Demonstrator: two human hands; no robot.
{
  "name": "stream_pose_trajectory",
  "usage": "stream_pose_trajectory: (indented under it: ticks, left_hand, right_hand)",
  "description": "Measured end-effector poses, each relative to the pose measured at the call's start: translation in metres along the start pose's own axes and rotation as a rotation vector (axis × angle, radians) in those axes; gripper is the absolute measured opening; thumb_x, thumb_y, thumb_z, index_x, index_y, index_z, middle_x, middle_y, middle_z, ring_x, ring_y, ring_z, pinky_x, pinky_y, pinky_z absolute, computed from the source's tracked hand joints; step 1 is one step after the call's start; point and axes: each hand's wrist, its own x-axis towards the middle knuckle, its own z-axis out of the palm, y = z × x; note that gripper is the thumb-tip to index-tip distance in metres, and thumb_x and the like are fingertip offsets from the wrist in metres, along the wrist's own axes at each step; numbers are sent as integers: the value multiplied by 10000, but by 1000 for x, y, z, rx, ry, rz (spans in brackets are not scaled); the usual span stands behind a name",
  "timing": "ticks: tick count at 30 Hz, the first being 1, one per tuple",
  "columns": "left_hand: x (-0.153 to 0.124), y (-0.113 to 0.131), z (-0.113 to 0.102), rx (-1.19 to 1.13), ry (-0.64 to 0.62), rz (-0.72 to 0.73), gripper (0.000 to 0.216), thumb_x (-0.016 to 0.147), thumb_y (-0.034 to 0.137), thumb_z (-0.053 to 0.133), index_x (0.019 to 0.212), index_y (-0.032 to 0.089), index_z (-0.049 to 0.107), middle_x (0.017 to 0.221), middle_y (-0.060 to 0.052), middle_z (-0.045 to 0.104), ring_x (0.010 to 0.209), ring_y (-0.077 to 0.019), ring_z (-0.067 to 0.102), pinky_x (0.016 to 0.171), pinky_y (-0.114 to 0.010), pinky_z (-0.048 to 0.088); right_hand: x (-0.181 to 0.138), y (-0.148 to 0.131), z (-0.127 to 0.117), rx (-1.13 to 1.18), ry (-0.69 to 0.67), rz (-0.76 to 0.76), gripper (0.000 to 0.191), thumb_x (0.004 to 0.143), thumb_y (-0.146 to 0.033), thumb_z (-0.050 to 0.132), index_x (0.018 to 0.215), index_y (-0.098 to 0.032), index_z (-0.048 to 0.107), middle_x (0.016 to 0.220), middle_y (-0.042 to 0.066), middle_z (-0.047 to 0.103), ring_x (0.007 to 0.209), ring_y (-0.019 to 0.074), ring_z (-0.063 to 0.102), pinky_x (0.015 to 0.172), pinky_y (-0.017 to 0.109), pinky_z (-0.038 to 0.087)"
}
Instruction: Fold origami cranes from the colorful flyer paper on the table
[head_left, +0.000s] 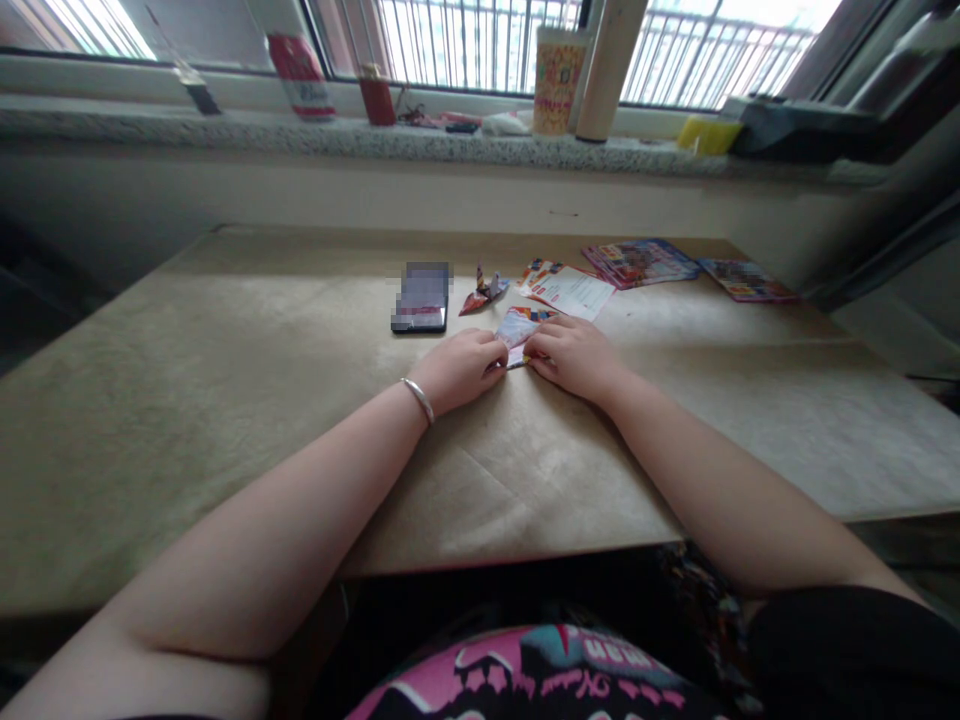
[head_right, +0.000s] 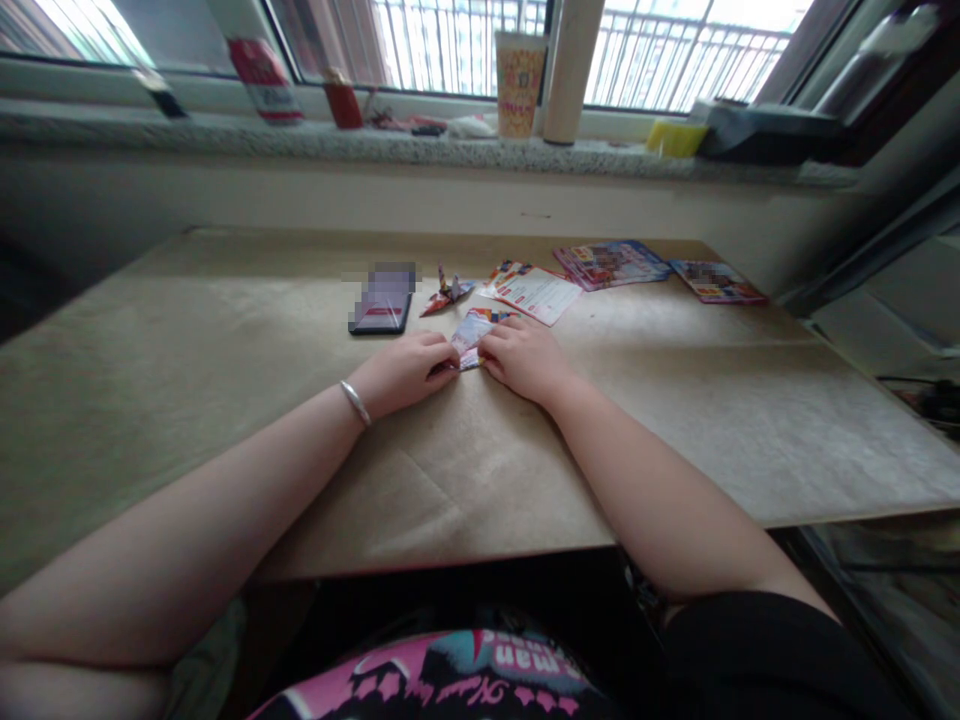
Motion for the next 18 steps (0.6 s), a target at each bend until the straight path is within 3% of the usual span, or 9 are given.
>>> stream_pose_trajectory:
  ticks: [6,11,18]
  left_hand:
    - [1,0,1,-41,31,-15,104,867,231,559,858,171,644,862,-57,628,796,-173,577,735,-283,465]
    - [0,3,2,-51,105,-72,115,860,237,557,794,175,627,826,-36,620,723,-156,565,662,-268,437]
    - [2,1,7,-69,175,-26,83,815,213,556,788,176,625,795,-33,621,708,-148,563,656,-261,428]
  right_hand:
    - [2,-7,-1,-97,33,1,221,900,-255,466,901,-197,680,946,90,713,965,247,573,852,364,384]
    - [2,-19,-5,-47,76,38,178,862,-238,487,886,-199,659,922,85,693,914,238,556,797,346,384]
    - [1,-24,-7,60,74,10,193,896,-294,487,899,-216,663,894,65,674,865,221,526,750,329,378]
